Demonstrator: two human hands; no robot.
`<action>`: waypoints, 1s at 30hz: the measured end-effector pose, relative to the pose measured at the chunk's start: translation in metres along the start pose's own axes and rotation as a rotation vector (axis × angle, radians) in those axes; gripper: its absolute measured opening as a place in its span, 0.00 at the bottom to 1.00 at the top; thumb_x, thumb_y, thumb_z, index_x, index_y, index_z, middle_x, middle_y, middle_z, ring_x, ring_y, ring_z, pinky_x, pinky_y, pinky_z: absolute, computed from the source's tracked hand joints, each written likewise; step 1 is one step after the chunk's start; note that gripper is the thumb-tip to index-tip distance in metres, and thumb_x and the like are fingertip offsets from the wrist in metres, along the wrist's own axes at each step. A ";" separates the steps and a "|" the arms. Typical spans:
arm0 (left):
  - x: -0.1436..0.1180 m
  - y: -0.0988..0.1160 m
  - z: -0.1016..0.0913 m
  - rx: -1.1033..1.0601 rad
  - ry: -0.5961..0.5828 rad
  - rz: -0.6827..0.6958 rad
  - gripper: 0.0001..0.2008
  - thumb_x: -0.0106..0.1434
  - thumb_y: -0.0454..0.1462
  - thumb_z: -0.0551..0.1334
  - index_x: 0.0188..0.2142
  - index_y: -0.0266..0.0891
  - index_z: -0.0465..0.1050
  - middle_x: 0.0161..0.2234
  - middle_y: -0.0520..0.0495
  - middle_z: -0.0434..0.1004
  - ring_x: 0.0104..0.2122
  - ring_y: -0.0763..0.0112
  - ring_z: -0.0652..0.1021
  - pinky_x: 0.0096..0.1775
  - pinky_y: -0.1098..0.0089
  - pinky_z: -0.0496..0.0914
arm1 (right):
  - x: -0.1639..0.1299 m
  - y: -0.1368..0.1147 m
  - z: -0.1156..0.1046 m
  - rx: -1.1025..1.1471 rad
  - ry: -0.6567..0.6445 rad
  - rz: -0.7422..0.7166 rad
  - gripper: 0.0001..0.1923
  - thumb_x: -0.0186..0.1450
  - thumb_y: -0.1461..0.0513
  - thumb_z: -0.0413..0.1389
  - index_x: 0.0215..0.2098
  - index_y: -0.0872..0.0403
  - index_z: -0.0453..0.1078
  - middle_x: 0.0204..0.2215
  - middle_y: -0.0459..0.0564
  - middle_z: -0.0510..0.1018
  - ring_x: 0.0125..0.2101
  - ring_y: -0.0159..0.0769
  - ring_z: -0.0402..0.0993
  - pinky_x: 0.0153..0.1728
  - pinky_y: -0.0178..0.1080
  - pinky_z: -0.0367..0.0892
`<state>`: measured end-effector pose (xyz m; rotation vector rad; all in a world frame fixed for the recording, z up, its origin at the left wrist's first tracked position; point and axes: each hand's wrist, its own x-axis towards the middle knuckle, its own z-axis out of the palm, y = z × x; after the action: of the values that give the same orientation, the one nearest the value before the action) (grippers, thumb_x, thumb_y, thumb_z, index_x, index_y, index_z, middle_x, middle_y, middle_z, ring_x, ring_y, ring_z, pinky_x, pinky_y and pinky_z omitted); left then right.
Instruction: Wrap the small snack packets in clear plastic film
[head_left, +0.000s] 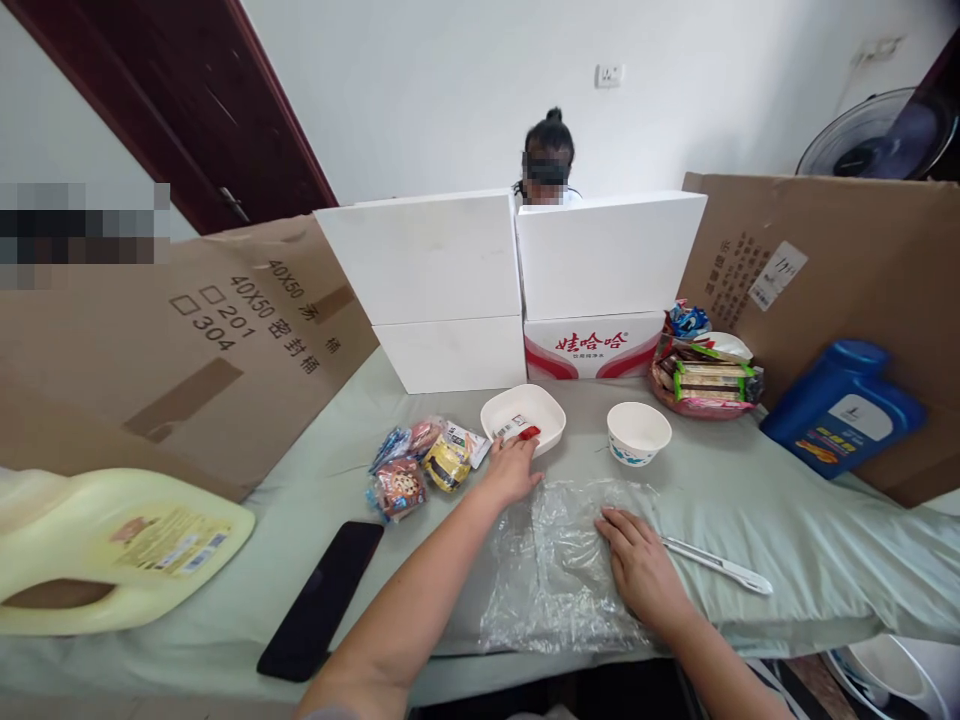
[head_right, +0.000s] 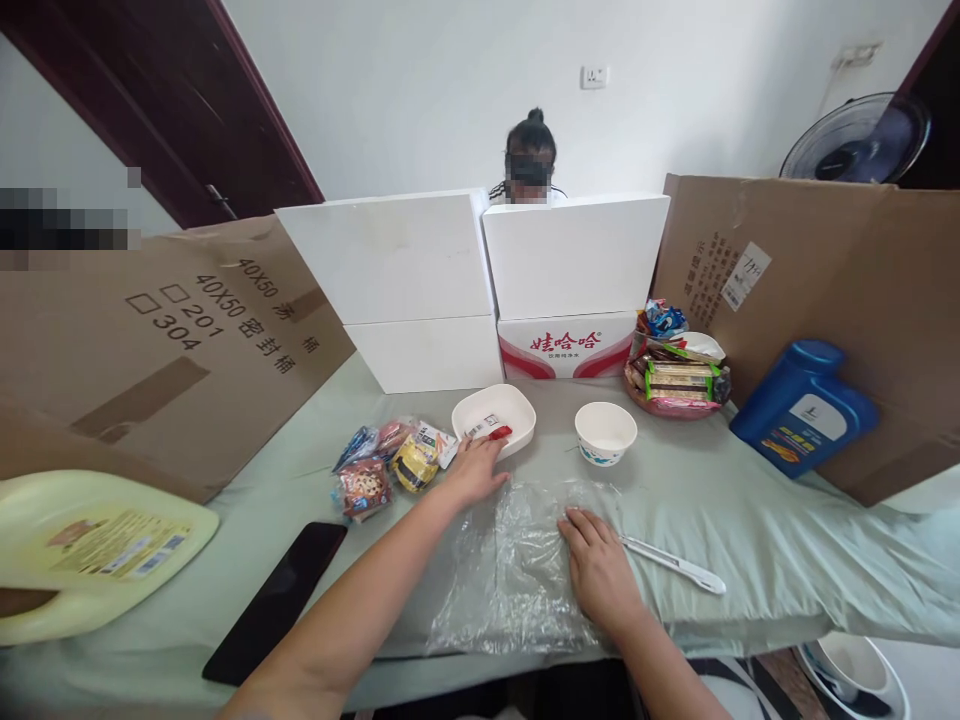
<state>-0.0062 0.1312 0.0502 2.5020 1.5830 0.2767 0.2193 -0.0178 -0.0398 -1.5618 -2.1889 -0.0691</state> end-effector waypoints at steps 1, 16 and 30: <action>-0.005 0.002 0.002 0.001 0.026 0.011 0.29 0.57 0.36 0.67 0.58 0.41 0.64 0.58 0.39 0.67 0.60 0.52 0.64 0.61 0.47 0.50 | 0.000 0.000 0.000 -0.003 -0.001 0.001 0.23 0.63 0.70 0.46 0.54 0.53 0.69 0.56 0.51 0.72 0.55 0.41 0.65 0.56 0.47 0.62; -0.111 -0.009 0.024 0.092 0.114 0.054 0.14 0.66 0.36 0.57 0.51 0.39 0.71 0.54 0.39 0.72 0.56 0.51 0.68 0.55 0.49 0.63 | 0.002 -0.019 -0.018 -0.104 -0.252 0.050 0.36 0.63 0.43 0.52 0.64 0.49 0.58 0.65 0.55 0.57 0.64 0.61 0.46 0.58 0.64 0.46; -0.130 -0.016 0.046 -0.118 0.037 0.063 0.26 0.68 0.47 0.54 0.63 0.40 0.59 0.66 0.39 0.54 0.66 0.49 0.53 0.62 0.44 0.52 | -0.002 0.011 -0.023 -0.055 -0.167 0.204 0.31 0.67 0.47 0.48 0.61 0.58 0.62 0.63 0.60 0.60 0.65 0.54 0.49 0.60 0.58 0.52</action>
<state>-0.0636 0.0180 -0.0064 2.4726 1.4577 0.4144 0.2377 -0.0222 -0.0219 -1.8744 -2.1528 0.0674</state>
